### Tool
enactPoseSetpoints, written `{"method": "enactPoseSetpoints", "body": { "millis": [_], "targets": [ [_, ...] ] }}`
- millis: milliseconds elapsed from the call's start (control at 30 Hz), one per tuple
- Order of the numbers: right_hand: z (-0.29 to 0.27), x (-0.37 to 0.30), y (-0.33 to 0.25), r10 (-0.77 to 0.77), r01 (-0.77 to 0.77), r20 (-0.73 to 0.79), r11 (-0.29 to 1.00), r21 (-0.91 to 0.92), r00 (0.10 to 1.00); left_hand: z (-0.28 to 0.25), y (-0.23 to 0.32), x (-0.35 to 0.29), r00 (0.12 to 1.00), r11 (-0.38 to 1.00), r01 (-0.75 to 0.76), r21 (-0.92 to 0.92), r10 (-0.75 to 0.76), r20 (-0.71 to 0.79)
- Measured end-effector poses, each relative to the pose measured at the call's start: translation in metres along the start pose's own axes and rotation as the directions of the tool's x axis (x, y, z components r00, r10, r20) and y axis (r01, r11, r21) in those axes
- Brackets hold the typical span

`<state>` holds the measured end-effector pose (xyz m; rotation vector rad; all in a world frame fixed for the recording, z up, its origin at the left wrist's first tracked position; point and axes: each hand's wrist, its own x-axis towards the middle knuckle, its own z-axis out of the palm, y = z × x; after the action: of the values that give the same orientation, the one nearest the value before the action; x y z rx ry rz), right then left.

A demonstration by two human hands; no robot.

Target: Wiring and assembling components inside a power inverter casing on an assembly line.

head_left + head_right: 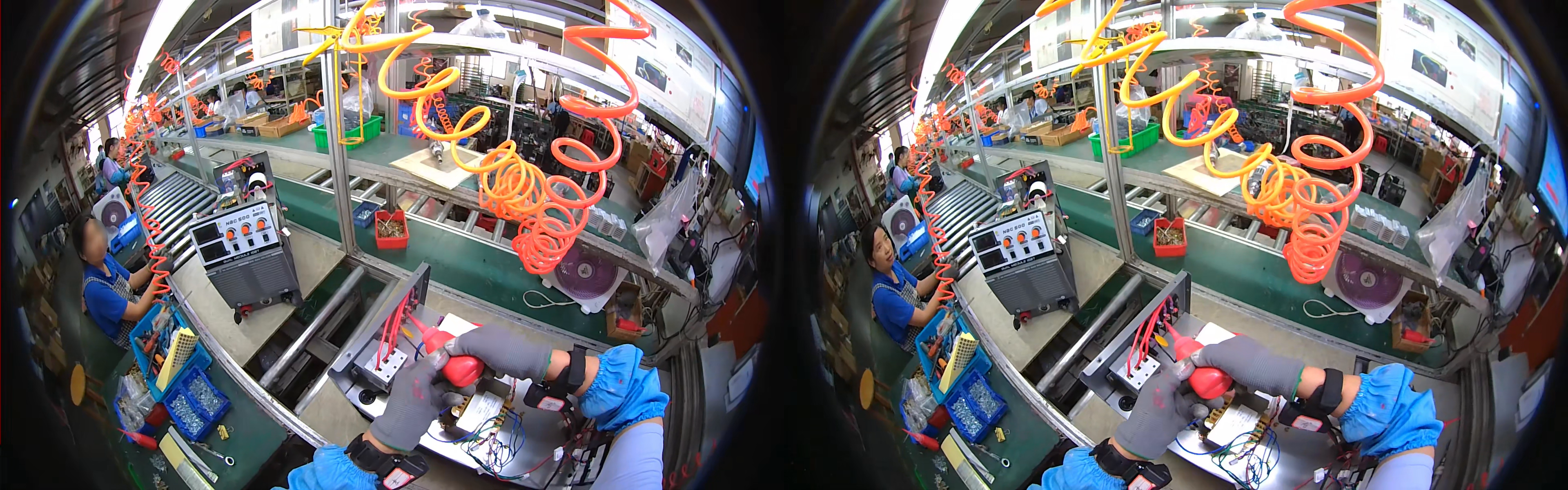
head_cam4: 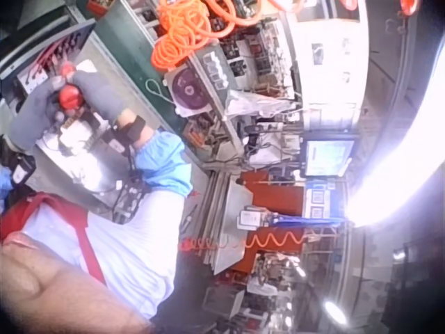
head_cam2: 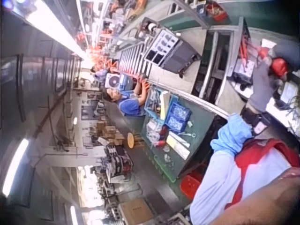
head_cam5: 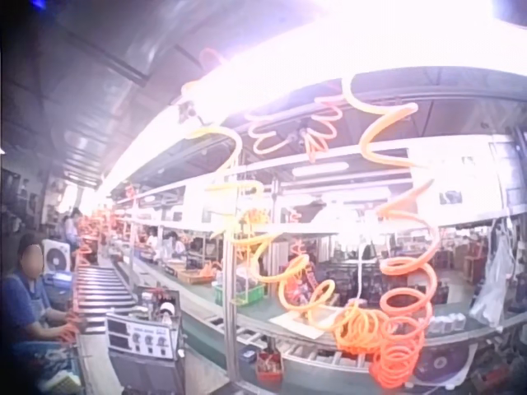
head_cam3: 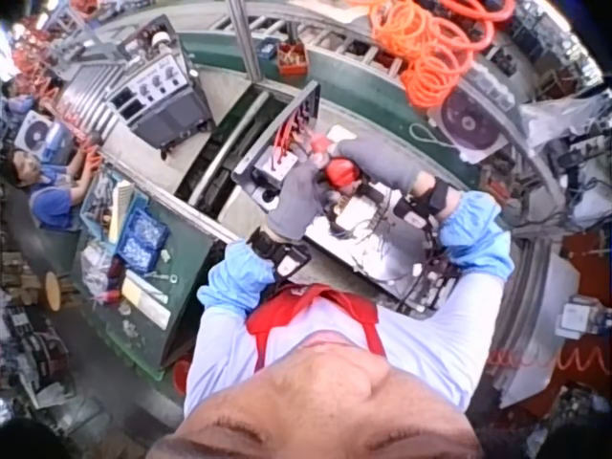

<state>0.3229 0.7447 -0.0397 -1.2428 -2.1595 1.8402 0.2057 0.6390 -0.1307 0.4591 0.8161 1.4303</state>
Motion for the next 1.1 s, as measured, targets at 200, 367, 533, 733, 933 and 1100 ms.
{"method": "enactPoseSetpoints", "body": {
  "millis": [200, 367, 533, 733, 933, 1100],
  "targets": [
    [-0.007, 0.006, 0.004, 0.061, -0.061, 0.064, 0.998, -0.016, 0.996, -0.003, -0.005, 0.003, 1.000, 1.000, -0.002, -0.031, 0.002, -0.015],
    [-0.008, 0.023, 0.023, 0.053, -0.049, 0.117, 0.998, -0.031, 0.992, -0.002, -0.007, 0.000, 1.000, 0.998, -0.019, -0.054, 0.018, -0.025],
    [-0.007, 0.023, 0.023, 0.073, -0.069, 0.137, 0.997, -0.039, 0.988, 0.004, -0.005, -0.009, 0.999, 0.987, -0.030, -0.156, 0.025, -0.033],
    [-0.017, -0.017, 0.028, 0.206, -0.170, 0.337, 0.976, -0.135, 0.919, 0.013, 0.007, -0.040, 0.993, 0.940, 0.067, 0.333, -0.096, 0.070],
    [-0.043, -0.057, 0.065, 0.005, -0.011, 0.182, 0.999, 0.033, 0.983, -0.006, 0.034, -0.041, 0.520, -0.436, 0.059, 0.898, 0.782, 0.345],
    [-0.047, -0.068, 0.071, -0.026, 0.001, 0.128, 0.981, 0.195, 0.991, 0.000, 0.036, -0.004, 0.663, -0.535, 0.448, 0.716, 0.736, 0.135]
  ]
}}
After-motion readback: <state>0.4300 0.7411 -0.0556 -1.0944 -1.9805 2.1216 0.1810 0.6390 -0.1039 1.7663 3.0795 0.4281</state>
